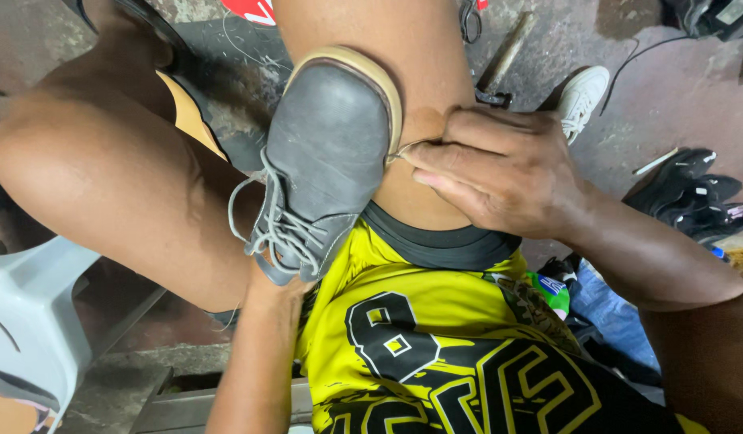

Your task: The person stitches the sole of a shoe using an awl and thread, pulling the thread tight through the leather repeatedly while holding the shoe on their lap.

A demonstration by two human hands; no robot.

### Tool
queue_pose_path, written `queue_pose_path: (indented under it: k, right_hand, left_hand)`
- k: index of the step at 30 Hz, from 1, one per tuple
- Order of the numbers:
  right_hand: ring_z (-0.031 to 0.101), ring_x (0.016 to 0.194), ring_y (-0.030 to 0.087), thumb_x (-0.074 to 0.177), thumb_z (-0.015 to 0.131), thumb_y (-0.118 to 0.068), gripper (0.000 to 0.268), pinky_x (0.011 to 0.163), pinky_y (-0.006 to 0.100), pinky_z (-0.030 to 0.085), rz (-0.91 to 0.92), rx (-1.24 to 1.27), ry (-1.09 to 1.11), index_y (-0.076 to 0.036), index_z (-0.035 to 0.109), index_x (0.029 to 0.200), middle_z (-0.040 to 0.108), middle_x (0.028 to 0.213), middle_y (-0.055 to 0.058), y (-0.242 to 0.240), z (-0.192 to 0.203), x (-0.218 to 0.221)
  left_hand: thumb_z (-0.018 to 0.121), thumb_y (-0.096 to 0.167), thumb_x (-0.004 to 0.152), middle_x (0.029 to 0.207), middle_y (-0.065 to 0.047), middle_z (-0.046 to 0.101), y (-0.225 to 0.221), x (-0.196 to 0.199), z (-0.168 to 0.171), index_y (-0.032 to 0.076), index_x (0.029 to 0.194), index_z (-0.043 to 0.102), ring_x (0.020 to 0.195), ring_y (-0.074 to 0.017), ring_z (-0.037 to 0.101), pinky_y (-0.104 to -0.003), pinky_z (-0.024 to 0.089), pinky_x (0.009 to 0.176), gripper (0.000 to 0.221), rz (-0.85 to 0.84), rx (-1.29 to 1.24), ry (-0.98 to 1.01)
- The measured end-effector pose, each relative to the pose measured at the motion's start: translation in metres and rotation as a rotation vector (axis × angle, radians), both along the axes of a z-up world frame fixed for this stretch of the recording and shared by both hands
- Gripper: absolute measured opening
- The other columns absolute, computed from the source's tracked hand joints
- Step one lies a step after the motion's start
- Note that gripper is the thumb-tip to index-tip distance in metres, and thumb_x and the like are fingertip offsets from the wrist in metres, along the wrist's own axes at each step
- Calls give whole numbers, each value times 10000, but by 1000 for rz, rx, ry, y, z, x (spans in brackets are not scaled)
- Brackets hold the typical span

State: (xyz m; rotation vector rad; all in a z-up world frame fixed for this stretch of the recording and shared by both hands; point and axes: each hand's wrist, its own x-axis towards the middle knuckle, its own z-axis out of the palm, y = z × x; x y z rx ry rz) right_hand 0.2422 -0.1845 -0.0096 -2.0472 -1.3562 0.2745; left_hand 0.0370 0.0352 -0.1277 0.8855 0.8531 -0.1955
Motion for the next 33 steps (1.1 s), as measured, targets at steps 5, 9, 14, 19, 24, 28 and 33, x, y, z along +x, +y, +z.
queue_pose_path:
  k: [5, 9, 14, 19, 24, 28, 33]
  right_hand:
    - [686, 871, 229, 902, 796, -106, 232, 710, 334, 551, -8, -91, -81, -71, 699, 1110, 616, 976, 58, 9, 23, 1]
    - [654, 893, 250, 856, 703, -71, 211, 760, 358, 557, -24, -221, -135, -48, 631, 1053, 558, 977, 101, 18, 46, -7]
    - [630, 921, 252, 848, 668, -125, 200, 776, 376, 542, -59, -296, -193, -64, 592, 1023, 534, 985, 98, 35, 42, -18]
    - [648, 902, 211, 898, 683, -189, 153, 712, 335, 541, 0, -293, -283, -94, 604, 989, 541, 934, 65, 33, 31, -10]
    - [662, 763, 203, 963, 687, -363, 273, 614, 332, 534, 25, -304, -384, -102, 630, 910, 567, 858, 47, 28, 25, 2]
    - [649, 626, 205, 963, 717, -480, 418, 548, 346, 520, -4, -274, -436, -127, 610, 766, 569, 779, 41, 25, 17, 7]
    - [640, 579, 237, 897, 729, -592, 517, 508, 370, 499, -23, -261, -405, -138, 608, 682, 549, 642, 31, 19, 0, 23]
  left_hand:
    - [599, 150, 961, 1328, -185, 632, -30, -12, 5, -57, 1349, 540, 1214, -290, 631, -444, 449, 1053, 444, 217, -152, 18]
    - [597, 151, 964, 1337, -186, 629, -51, -21, 12, -59, 1357, 535, 1220, -291, 628, -445, 446, 1061, 450, 306, -256, 18]
    - [596, 152, 967, 1348, -188, 625, -48, -22, 14, -62, 1368, 530, 1228, -293, 625, -447, 441, 1071, 459, 329, -281, -39]
    - [594, 153, 971, 1359, -190, 621, -50, -21, 13, -65, 1378, 525, 1237, -294, 622, -448, 437, 1081, 467, 344, -308, -77]
    - [592, 154, 975, 1370, -192, 618, -49, -18, 14, -68, 1389, 520, 1245, -295, 619, -450, 433, 1090, 475, 335, -341, -106]
    - [591, 155, 978, 1379, -194, 614, -51, -14, 13, -70, 1397, 515, 1252, -296, 616, -451, 429, 1098, 482, 338, -362, -129]
    - [589, 156, 981, 1390, -196, 610, -47, -17, 18, -73, 1408, 510, 1260, -297, 613, -453, 425, 1108, 491, 331, -387, -153]
